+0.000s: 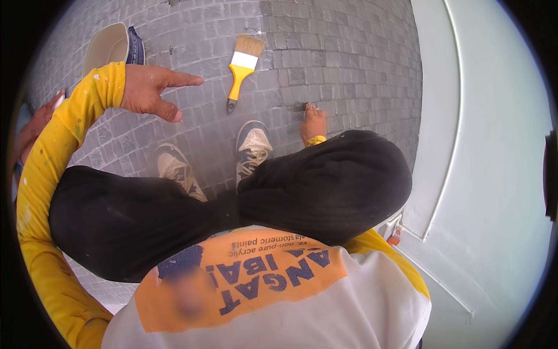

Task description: The person kneels on a tiled floor and uses a brush to apply a white grout or sealant into the gaps between tiles. They repeatedly dip the brush into a bucket and spread the material across the surface, occasionally using a small trowel to smooth or adjust the application.

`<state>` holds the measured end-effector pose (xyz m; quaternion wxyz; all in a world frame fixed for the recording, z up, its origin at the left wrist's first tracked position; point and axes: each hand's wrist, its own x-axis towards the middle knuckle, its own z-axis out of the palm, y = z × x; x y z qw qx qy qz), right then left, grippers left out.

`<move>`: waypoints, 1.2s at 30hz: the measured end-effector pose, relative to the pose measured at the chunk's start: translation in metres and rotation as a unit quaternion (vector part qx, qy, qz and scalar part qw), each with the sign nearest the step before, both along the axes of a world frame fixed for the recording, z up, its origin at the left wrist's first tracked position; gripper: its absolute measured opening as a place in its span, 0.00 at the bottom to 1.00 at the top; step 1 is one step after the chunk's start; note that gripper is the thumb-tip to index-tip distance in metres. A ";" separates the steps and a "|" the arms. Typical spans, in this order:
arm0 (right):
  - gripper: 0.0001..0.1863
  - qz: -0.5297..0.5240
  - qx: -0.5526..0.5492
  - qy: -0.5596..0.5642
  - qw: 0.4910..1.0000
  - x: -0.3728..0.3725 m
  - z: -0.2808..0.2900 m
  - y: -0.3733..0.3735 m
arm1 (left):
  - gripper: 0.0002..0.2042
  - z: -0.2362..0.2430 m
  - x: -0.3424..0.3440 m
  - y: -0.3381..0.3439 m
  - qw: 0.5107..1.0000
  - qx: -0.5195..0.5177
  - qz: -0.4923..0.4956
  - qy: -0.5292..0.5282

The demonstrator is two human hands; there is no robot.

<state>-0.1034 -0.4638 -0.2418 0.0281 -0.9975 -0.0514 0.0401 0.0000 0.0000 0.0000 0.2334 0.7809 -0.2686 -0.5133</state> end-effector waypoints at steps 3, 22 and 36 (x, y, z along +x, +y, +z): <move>0.28 0.025 -0.015 0.031 0.999 0.002 -0.002 -0.002 | 0.42 0.003 0.000 -0.003 1.000 -0.006 0.000 0.003; 0.27 -0.058 0.059 0.005 0.997 0.006 -0.011 -0.001 | 0.40 0.008 -0.002 -0.004 1.000 0.012 0.011 0.002; 0.27 -0.078 0.027 0.098 0.992 0.010 0.022 -0.009 | 0.40 0.008 -0.004 0.001 0.999 -0.010 -0.004 -0.030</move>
